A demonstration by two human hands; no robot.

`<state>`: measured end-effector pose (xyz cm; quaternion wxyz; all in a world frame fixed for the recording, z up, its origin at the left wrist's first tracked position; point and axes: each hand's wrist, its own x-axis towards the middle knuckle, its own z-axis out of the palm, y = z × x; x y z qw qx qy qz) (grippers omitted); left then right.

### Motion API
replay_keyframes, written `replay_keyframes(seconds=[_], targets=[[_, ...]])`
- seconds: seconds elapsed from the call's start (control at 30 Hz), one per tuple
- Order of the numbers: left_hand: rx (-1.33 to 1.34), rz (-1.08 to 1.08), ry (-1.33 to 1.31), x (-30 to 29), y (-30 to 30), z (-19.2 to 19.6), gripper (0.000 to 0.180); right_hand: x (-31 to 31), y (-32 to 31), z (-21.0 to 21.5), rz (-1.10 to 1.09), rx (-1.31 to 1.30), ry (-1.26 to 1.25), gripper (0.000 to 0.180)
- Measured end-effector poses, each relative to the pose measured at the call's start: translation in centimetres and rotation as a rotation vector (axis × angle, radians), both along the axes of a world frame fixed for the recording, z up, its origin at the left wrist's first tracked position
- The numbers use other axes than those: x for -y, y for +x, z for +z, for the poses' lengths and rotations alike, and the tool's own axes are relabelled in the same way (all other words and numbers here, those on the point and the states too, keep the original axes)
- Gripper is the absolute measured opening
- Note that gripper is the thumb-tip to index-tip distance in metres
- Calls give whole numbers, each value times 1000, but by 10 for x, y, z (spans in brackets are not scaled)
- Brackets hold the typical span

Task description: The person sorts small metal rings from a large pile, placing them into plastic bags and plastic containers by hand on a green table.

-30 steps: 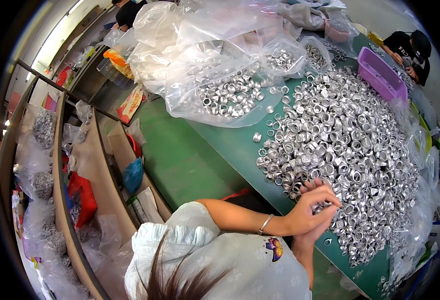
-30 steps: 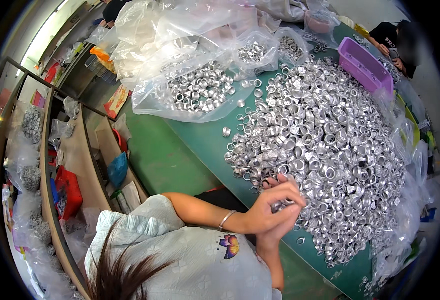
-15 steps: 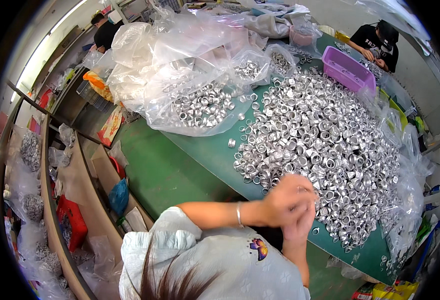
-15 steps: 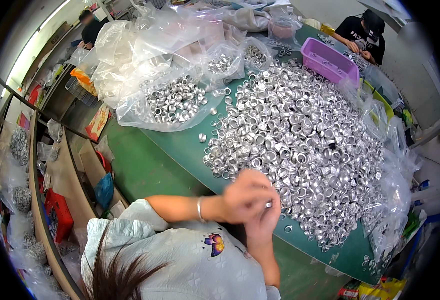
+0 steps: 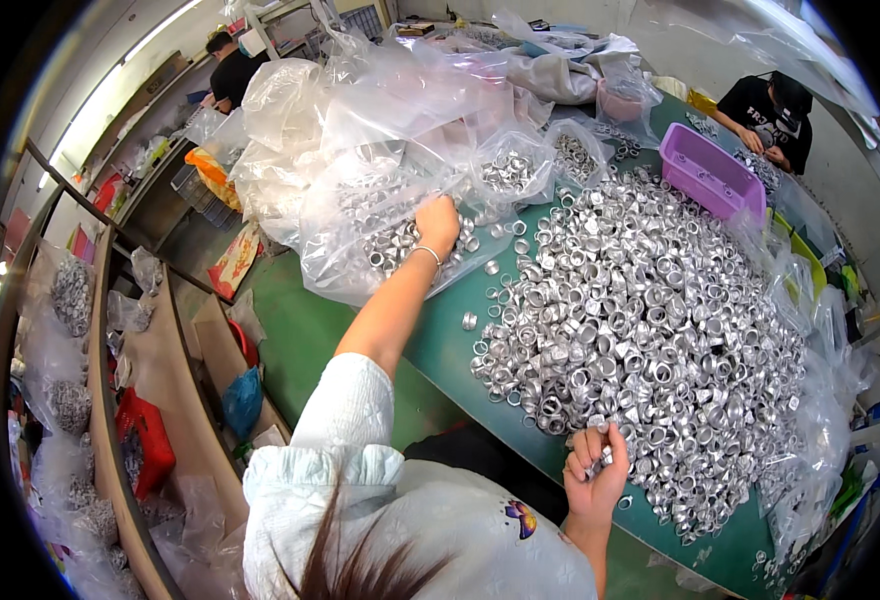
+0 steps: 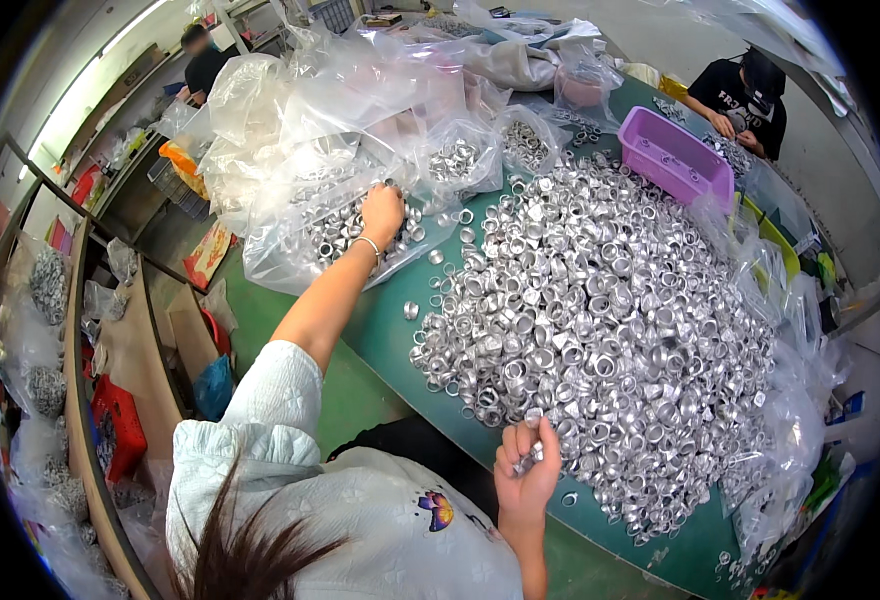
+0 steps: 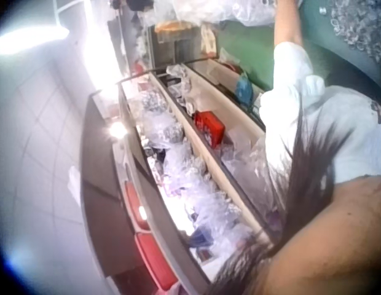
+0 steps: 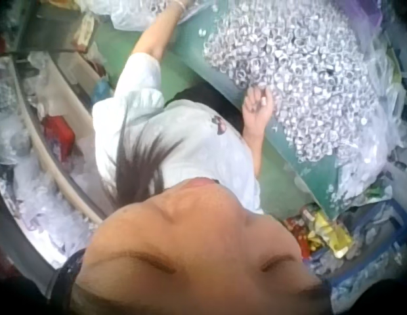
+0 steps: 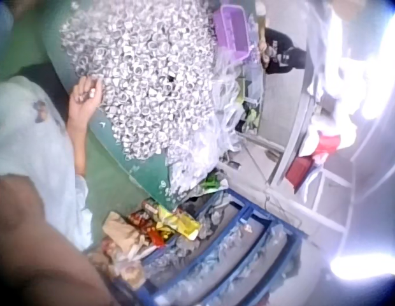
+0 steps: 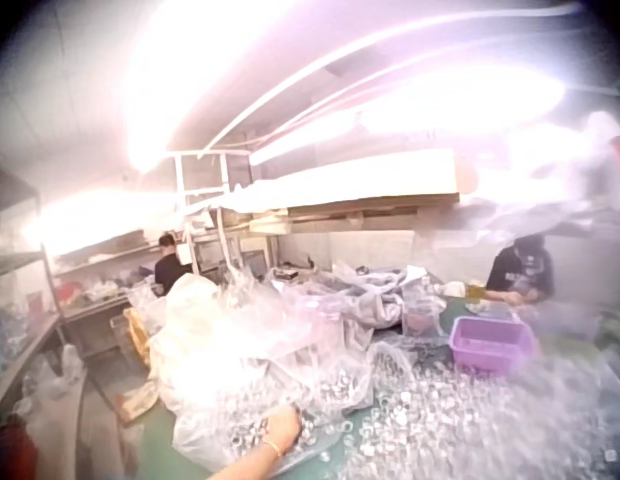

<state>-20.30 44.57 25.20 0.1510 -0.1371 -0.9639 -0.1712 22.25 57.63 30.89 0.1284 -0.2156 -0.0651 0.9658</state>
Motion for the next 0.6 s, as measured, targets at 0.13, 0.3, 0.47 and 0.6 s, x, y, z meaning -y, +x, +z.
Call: replay_keyframes(seconds=[0.13,0.3,0.47,0.6], targets=[[-85,7,-48,4,-13,-10,16,-5,0,0,-38,34,45,22],[-140,-151,326,26,35,17,15,-5,-3,-1,36,16,148,21],[189,-574,596,1,206,91,18,-1,-10,3,52,158,148,21],[209,-1141,576,-20,294,110,25,9,-11,1,95,115,72,25]])
